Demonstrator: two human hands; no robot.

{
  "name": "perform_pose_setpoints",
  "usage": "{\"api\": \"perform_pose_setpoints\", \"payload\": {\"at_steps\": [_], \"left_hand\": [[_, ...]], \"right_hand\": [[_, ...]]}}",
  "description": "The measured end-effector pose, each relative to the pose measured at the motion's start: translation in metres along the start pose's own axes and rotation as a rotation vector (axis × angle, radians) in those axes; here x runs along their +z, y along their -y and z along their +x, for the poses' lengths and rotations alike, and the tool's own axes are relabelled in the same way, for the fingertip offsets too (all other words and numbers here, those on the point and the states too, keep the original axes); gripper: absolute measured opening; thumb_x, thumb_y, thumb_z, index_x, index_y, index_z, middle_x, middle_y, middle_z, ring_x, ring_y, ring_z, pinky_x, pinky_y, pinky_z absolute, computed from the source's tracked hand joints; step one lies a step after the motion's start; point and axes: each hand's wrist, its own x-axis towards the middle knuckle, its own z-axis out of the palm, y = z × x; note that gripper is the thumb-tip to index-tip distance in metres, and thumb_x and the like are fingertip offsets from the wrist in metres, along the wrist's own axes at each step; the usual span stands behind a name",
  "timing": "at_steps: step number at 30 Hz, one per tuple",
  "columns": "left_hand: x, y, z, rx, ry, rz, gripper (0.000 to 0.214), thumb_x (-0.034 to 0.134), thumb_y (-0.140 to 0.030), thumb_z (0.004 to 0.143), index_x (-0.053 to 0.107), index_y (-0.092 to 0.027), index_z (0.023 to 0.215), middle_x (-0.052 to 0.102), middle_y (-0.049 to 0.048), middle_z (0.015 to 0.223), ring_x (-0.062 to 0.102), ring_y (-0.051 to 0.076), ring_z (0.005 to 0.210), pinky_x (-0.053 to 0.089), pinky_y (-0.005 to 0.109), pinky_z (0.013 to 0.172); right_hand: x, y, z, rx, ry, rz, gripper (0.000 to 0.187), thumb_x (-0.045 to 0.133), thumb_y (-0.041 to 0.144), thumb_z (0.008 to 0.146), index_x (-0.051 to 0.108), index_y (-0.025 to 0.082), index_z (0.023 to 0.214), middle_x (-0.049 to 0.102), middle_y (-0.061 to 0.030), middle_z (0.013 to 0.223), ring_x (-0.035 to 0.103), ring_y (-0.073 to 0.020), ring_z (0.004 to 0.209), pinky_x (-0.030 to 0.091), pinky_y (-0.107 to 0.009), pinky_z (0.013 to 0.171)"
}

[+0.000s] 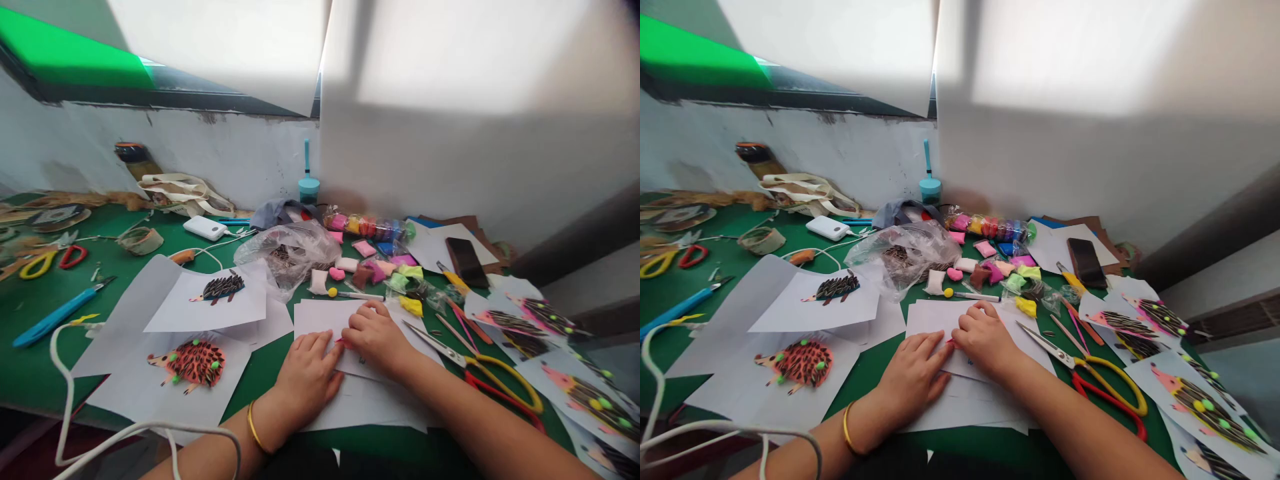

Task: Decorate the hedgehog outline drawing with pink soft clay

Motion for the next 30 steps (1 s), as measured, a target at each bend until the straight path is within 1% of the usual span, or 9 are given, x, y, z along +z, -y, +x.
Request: {"api": "perform_pose_setpoints", "payload": {"at_steps": [7, 10, 13, 16, 23, 27, 30], "left_hand": [[-0.0009, -0.0008, 0.0001, -0.008, -0.001, -0.006, 0.049, 0.062, -0.036, 0.085, 0.056, -0.021, 0.131, 0.056, 0.0128, 0.136, 0.054, 0.031, 0.116, 0.043, 0.049, 0.097], [-0.0011, -0.0007, 0.0003, -0.008, 0.010, -0.007, 0.049, 0.062, -0.036, 0.085, 0.056, -0.021, 0.131, 0.056, 0.0128, 0.137, 0.053, 0.031, 0.117, 0.043, 0.049, 0.098], [-0.0013, -0.0008, 0.0001, -0.010, 0.013, -0.008, 0.048, 0.062, -0.036, 0.086, 0.056, -0.022, 0.131, 0.056, 0.0118, 0.137, 0.053, 0.031, 0.117, 0.043, 0.049, 0.099], [-0.0015, -0.0006, -0.0002, -0.013, 0.011, -0.008, 0.047, 0.062, -0.037, 0.086, 0.056, -0.024, 0.131, 0.056, 0.0113, 0.137, 0.053, 0.031, 0.117, 0.043, 0.049, 0.098], [-0.0011, -0.0006, 0.0003, -0.011, 0.002, -0.004, 0.047, 0.062, -0.036, 0.085, 0.057, -0.023, 0.131, 0.056, 0.0121, 0.136, 0.054, 0.031, 0.116, 0.043, 0.050, 0.097], [-0.0002, -0.0006, -0.0005, -0.006, -0.007, -0.003, 0.048, 0.062, -0.037, 0.085, 0.056, -0.022, 0.131, 0.057, 0.0124, 0.135, 0.054, 0.031, 0.115, 0.043, 0.049, 0.097], [0.0005, -0.0003, -0.0008, -0.007, -0.008, -0.001, 0.050, 0.062, -0.035, 0.085, 0.055, -0.021, 0.132, 0.057, 0.0125, 0.136, 0.054, 0.031, 0.116, 0.043, 0.049, 0.097]], "right_hand": [[0.0036, 0.0039, 0.0023, 0.028, -0.032, -0.006, 0.022, 0.060, 0.031, 0.095, 0.066, 0.023, 0.075, 0.060, -0.0006, 0.071, 0.048, -0.0176, 0.077, 0.027, -0.040, 0.094], [0.0051, 0.0030, 0.0018, 0.048, -0.024, 0.000, 0.021, 0.061, 0.035, 0.094, 0.066, 0.023, 0.078, 0.062, -0.0012, 0.073, 0.050, -0.0184, 0.080, 0.027, -0.041, 0.094], [0.0044, 0.0005, 0.0000, 0.095, -0.045, 0.017, 0.019, 0.061, 0.038, 0.093, 0.067, 0.023, 0.083, 0.063, -0.0019, 0.077, 0.050, -0.0192, 0.083, 0.027, -0.041, 0.094], [0.0018, -0.0011, -0.0018, 0.131, -0.063, 0.042, 0.015, 0.062, 0.035, 0.093, 0.068, 0.024, 0.085, 0.064, -0.0018, 0.079, 0.051, -0.0190, 0.084, 0.026, -0.041, 0.095], [0.0011, 0.0041, -0.0062, 0.100, -0.002, 0.056, 0.018, 0.062, 0.030, 0.092, 0.068, 0.025, 0.076, 0.062, -0.0002, 0.072, 0.051, -0.0175, 0.080, 0.023, -0.043, 0.101], [0.0012, 0.0061, -0.0052, 0.081, 0.004, 0.019, 0.020, 0.062, 0.029, 0.092, 0.066, 0.024, 0.074, 0.060, 0.0004, 0.071, 0.050, -0.0172, 0.079, 0.023, -0.043, 0.102], [-0.0013, 0.0080, -0.0008, 0.038, 0.017, -0.028, 0.018, 0.063, 0.024, 0.092, 0.065, 0.024, 0.074, 0.059, 0.0008, 0.070, 0.049, -0.0171, 0.079, 0.022, -0.043, 0.104]]}}
